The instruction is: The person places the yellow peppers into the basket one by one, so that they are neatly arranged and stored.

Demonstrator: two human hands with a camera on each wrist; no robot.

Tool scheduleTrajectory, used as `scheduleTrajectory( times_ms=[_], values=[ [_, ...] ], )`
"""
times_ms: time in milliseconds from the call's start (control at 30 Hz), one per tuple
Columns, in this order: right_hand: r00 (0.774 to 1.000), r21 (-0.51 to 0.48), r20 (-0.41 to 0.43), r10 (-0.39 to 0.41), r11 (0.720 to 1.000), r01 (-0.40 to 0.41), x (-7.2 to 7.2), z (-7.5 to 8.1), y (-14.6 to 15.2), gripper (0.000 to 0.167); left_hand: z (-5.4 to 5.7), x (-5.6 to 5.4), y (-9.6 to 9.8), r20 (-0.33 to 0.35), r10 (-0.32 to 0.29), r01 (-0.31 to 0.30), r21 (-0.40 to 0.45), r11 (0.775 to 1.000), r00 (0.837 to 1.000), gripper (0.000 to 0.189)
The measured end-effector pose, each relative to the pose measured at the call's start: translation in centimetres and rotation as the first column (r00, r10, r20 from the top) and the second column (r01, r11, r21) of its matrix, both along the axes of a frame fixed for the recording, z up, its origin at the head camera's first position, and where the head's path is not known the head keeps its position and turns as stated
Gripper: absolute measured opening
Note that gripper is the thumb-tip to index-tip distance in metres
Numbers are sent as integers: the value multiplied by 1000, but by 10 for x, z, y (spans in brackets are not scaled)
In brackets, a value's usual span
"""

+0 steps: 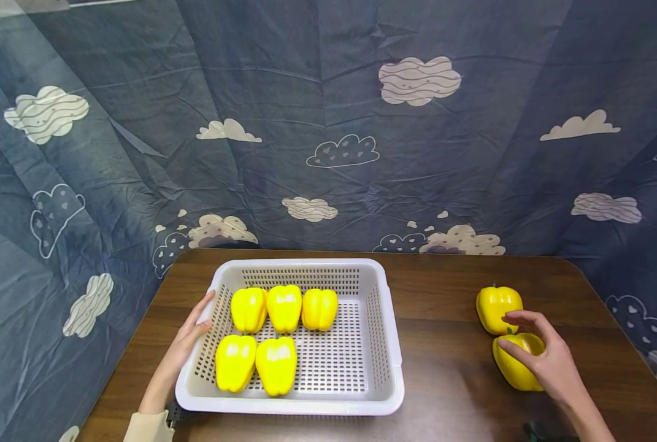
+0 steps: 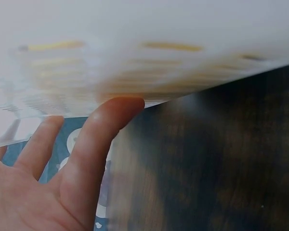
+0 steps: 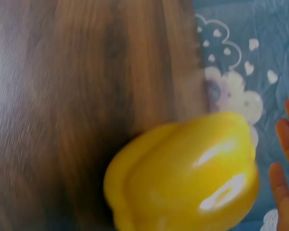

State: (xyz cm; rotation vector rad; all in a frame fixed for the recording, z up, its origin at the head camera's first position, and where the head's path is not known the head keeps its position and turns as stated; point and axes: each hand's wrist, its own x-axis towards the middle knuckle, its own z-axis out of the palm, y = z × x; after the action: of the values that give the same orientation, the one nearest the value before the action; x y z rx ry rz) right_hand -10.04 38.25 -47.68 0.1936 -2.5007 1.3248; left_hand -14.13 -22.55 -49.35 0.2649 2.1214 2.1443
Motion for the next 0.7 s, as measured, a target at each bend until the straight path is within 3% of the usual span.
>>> scheduleTrajectory(
  times_ms=[467,700],
  values=[
    [994,78,113,-12,997,3,8,-23,27,44,0,0,0,-8,2,-2,0,1000,1000,55],
    [994,85,97,39,995,-47,8,-27,20,45,-2,-1,0,-3,3,-3,4,1000,1000,55]
  ],
)
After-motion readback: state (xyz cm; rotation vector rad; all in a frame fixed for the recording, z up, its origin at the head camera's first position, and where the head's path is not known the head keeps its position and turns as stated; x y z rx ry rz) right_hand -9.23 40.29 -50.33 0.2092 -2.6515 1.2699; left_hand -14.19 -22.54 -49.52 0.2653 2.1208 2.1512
